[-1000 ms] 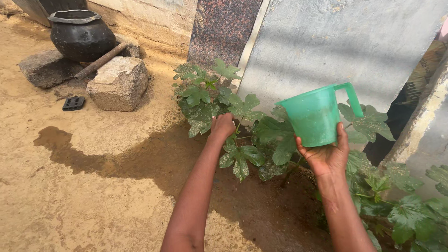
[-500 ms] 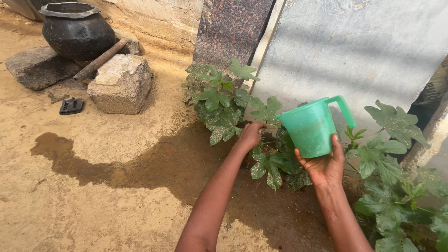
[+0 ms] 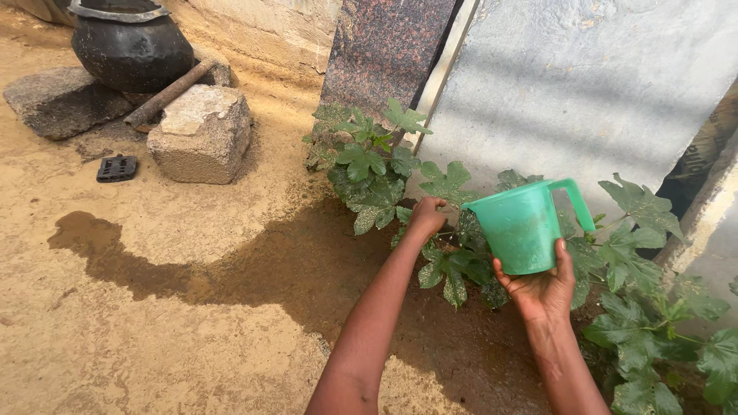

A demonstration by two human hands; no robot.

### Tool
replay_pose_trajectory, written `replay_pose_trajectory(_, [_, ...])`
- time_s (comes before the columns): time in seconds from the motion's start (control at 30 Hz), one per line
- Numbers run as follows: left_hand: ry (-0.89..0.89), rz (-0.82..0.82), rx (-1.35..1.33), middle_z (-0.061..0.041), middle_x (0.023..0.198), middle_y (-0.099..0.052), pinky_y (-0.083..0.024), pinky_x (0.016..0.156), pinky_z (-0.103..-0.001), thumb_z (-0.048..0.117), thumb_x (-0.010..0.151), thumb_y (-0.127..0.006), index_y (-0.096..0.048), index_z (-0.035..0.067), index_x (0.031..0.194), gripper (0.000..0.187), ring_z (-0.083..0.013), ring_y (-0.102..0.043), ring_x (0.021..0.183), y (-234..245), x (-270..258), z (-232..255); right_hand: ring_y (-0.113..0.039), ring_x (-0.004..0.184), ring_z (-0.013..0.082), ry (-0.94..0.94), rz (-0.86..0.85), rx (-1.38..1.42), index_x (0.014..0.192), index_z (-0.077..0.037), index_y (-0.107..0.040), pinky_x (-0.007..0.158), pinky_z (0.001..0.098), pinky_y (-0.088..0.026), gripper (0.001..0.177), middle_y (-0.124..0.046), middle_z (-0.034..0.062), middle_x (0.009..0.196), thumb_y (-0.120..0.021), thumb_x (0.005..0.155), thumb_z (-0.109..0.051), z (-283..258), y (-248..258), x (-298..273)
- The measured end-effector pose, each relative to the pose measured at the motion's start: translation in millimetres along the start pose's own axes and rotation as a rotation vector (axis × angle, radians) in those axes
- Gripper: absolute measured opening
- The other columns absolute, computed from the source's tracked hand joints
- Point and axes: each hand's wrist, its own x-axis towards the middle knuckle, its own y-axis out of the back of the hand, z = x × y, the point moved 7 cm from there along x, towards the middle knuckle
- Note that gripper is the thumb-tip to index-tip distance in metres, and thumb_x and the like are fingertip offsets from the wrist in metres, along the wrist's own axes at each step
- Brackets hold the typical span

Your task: The person waters several plants using a small green pitcher filled with water from a white bucket, then picks small pieces of debris or pests off the leaves by hand.

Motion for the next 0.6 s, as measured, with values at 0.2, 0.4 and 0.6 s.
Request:
replay_pose_trajectory(0.2, [-0.084,0.007,0.110,-0.015,0.122,-0.073,-0.053,0.099,-0.043,0.005,0.086,-0.064,-0.072,0.013,0.127,0.043,-0.0291,-0.066,0.114,11.0,-9.5,7.7,-0.055,0.127,0.0394,0.006,-0.005,0.019,0.150,-0.011,-0.034,0.086,0.0527,-0.059,0.098,-0.046,0.0211,0.143,-0.078,0.076,-0.059,-9.0,8.0,-7.2])
replay_pose_trajectory(0.4, [-0.077,-0.088,-0.068,-0.014,0.125,-0.070,-0.055,0.094,-0.045,0.025,0.095,-0.059,-0.058,0.012,0.141,0.048,-0.0281,-0.070,0.108,-5.4,-60.6,48.7,-0.051,0.137,0.0404,0.065,-0.039,0.073,0.155,-0.010,-0.030,0.099,0.0588,-0.056,0.101,-0.042,0.0221,0.150,-0.076,0.080,-0.058,-18.5,-9.8,-14.4])
replay_pose_trajectory(0.6, [-0.239,-0.163,-0.407,-0.023,0.153,-0.046,-0.044,0.107,-0.052,0.065,0.101,-0.040,-0.035,0.013,0.158,0.077,-0.0377,-0.049,0.137,-22.2,-110.0,95.8,-0.044,0.143,0.0424,0.070,-0.089,0.122,0.158,-0.011,-0.024,0.106,0.0683,-0.047,0.105,-0.037,0.0229,0.154,-0.075,0.079,-0.058,-18.1,-32.0,-23.4])
